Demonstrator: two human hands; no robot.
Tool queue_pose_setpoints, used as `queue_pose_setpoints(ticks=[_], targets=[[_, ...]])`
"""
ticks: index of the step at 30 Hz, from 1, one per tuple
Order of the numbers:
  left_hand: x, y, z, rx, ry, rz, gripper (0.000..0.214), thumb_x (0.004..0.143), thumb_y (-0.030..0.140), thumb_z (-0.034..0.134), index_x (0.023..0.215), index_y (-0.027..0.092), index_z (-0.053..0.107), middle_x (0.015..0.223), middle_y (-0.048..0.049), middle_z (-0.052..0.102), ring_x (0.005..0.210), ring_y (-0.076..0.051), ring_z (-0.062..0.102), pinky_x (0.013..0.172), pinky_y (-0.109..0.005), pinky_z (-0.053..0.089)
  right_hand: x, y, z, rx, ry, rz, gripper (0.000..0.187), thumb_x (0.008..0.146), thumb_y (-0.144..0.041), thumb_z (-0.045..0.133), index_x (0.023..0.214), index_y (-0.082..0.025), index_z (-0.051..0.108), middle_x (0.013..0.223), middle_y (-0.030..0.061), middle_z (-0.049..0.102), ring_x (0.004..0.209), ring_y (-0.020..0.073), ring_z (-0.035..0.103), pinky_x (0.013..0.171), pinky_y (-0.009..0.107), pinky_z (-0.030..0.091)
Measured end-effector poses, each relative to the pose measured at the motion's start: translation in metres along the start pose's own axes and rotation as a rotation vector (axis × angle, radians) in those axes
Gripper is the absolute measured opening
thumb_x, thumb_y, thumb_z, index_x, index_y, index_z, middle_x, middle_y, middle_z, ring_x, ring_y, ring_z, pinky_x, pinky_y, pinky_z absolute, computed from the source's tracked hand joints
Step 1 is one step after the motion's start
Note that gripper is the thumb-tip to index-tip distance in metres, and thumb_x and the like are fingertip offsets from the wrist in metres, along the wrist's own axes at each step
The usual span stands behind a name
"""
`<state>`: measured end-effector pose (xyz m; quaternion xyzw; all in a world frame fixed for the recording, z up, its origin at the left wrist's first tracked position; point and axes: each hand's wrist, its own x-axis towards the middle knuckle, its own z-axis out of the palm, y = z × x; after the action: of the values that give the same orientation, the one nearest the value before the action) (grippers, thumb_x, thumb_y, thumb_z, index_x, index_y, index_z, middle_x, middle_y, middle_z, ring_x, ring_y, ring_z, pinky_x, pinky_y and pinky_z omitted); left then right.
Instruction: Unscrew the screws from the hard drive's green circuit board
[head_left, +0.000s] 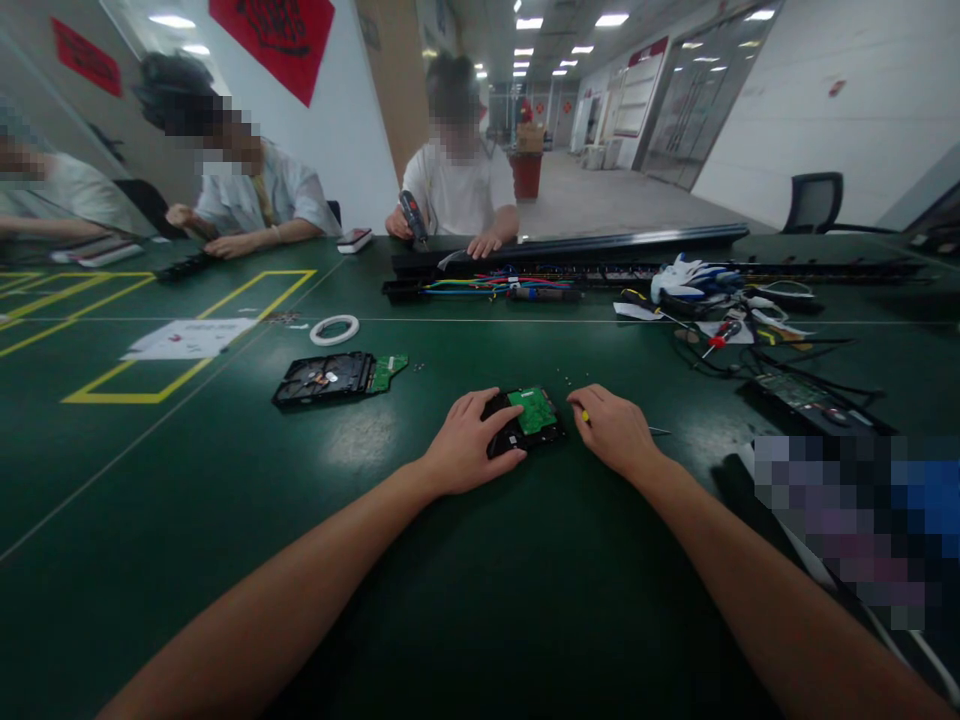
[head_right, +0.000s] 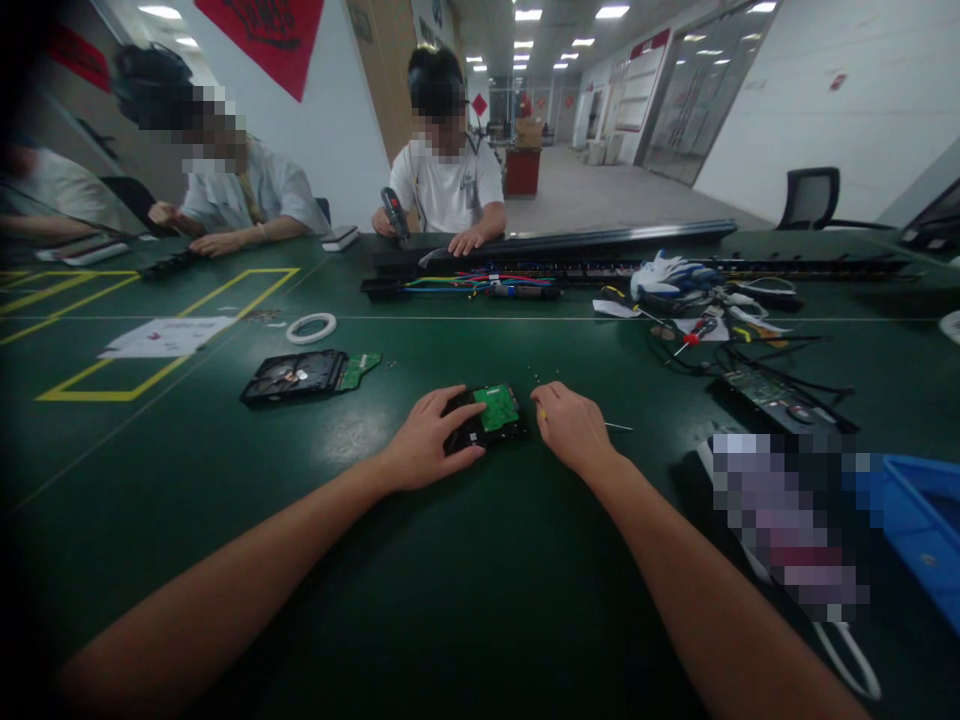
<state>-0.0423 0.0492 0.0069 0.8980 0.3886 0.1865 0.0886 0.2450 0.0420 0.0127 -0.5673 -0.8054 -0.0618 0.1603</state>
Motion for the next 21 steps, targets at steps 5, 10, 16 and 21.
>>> queue_pose_setpoints(ticks=[5, 10, 16, 21], targets=[[0.0, 0.001, -0.001, -0.006, -0.001, -0.002, 0.067, 0.094, 0.057, 0.069, 0.153, 0.029, 0.054, 0.162, -0.016, 0.039, 0.151, -0.04, 0.038, 0.123, -0.063, 0.036, 0.0, -0.005, -0.002, 0.056, 0.052, -0.027, 0.018, 0.103, -0.019, 0.05, 0.114, -0.018, 0.065, 0.112, 0.0113, 0.072, 0.092, 0.0231, 0.069, 0.074, 0.033, 0.052], [0.0, 0.0, 0.001, -0.017, 0.016, -0.009, 0.072, 0.093, 0.056, 0.07, 0.156, 0.03, 0.049, 0.162, -0.0154, 0.041, 0.151, -0.04, 0.039, 0.123, -0.063, 0.036, 0.0, -0.012, -0.005, 0.096, 0.062, -0.048, 0.017, 0.105, -0.021, 0.048, 0.114, -0.018, 0.062, 0.111, 0.0111, 0.069, 0.09, 0.0221, 0.067, 0.071, 0.032, 0.051], [0.001, -0.001, 0.004, -0.046, 0.039, -0.029, 0.086, 0.09, 0.057, 0.071, 0.16, 0.021, 0.038, 0.162, -0.019, 0.042, 0.15, -0.039, 0.039, 0.126, -0.06, 0.035, 0.0, -0.019, -0.006, 0.101, 0.047, -0.066, 0.016, 0.107, -0.023, 0.048, 0.114, -0.018, 0.062, 0.112, 0.0108, 0.069, 0.091, 0.022, 0.066, 0.072, 0.031, 0.051], [0.001, 0.0, 0.004, -0.044, 0.044, -0.025, 0.084, 0.089, 0.055, 0.072, 0.16, 0.024, 0.039, 0.163, -0.0176, 0.04, 0.151, -0.039, 0.038, 0.126, -0.061, 0.034, 0.0, -0.02, -0.002, 0.086, 0.039, -0.091, 0.018, 0.108, -0.024, 0.048, 0.115, -0.019, 0.063, 0.115, 0.0107, 0.069, 0.096, 0.0222, 0.067, 0.077, 0.032, 0.053]])
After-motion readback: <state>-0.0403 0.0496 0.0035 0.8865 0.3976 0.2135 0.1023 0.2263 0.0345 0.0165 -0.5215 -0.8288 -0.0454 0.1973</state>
